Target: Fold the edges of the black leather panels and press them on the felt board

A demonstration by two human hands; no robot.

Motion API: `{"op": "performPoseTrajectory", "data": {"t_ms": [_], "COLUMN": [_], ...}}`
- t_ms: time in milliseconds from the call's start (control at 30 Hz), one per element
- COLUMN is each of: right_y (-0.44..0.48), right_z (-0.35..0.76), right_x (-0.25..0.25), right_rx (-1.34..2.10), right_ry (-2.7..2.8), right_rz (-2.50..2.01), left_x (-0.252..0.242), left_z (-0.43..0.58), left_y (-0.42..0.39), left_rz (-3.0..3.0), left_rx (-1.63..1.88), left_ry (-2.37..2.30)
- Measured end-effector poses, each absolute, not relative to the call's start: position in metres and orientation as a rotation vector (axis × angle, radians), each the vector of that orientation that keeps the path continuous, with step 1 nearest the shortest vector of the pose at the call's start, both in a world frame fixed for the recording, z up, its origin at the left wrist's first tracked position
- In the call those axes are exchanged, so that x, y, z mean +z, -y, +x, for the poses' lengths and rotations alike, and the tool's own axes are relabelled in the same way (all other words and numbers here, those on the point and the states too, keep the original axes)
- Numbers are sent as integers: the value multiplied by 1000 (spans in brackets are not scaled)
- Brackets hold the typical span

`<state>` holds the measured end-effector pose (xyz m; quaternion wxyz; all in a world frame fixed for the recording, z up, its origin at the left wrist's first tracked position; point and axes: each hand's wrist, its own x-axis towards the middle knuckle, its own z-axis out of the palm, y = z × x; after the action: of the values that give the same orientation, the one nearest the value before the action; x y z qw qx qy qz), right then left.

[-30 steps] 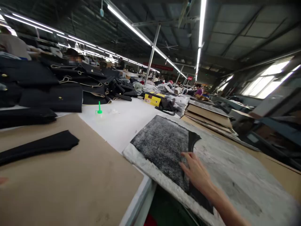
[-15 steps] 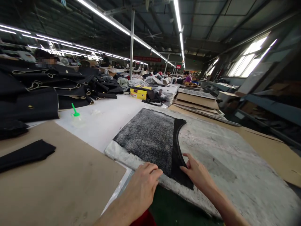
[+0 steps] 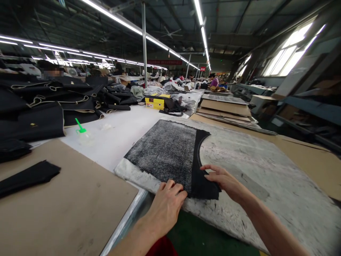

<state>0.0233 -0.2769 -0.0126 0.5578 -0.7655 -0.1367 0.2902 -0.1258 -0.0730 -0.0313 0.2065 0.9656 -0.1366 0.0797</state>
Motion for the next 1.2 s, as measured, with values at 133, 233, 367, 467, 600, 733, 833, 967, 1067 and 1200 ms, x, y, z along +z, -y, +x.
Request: {"op": "performPoseTrajectory", "data": {"t_ms": [133,233,367,467,600,733,833,967,1067,1200], "right_y": [272,267,272,282,291,294,297,302,304,302], "right_z": [30,32,31,29,27,31,34,35,36,38], "right_x": [-8,-7,-12,-16,-19,-22,-24,-19,-16,-20], "right_rx": [767,760,803,824,845,860,877,969,986,830], "right_ry": [246,256,335,331,282,325,417,626,769,944], "right_rz": [-1668,-1680,-1823,-1844,-1760,-1775,-1805,-1778,-1801,-1923], "left_x": [-32,-32,-33,-34,-36,-39,-43,-46,-45,-43], "left_z": [-128,-129,-129,-128,-127,-129,-130,-131,-131,-132], "left_y": [75,77,79,81,83,85,87,89,90,91], "left_rz": [2715,2742,2734,2730,2752,2786,2791,2764,2733,2711], "left_rx": [224,225,218,225,228,248,265,287,287,286], "left_ry": [373,377,353,337,331,321,317,280,237,220]}}
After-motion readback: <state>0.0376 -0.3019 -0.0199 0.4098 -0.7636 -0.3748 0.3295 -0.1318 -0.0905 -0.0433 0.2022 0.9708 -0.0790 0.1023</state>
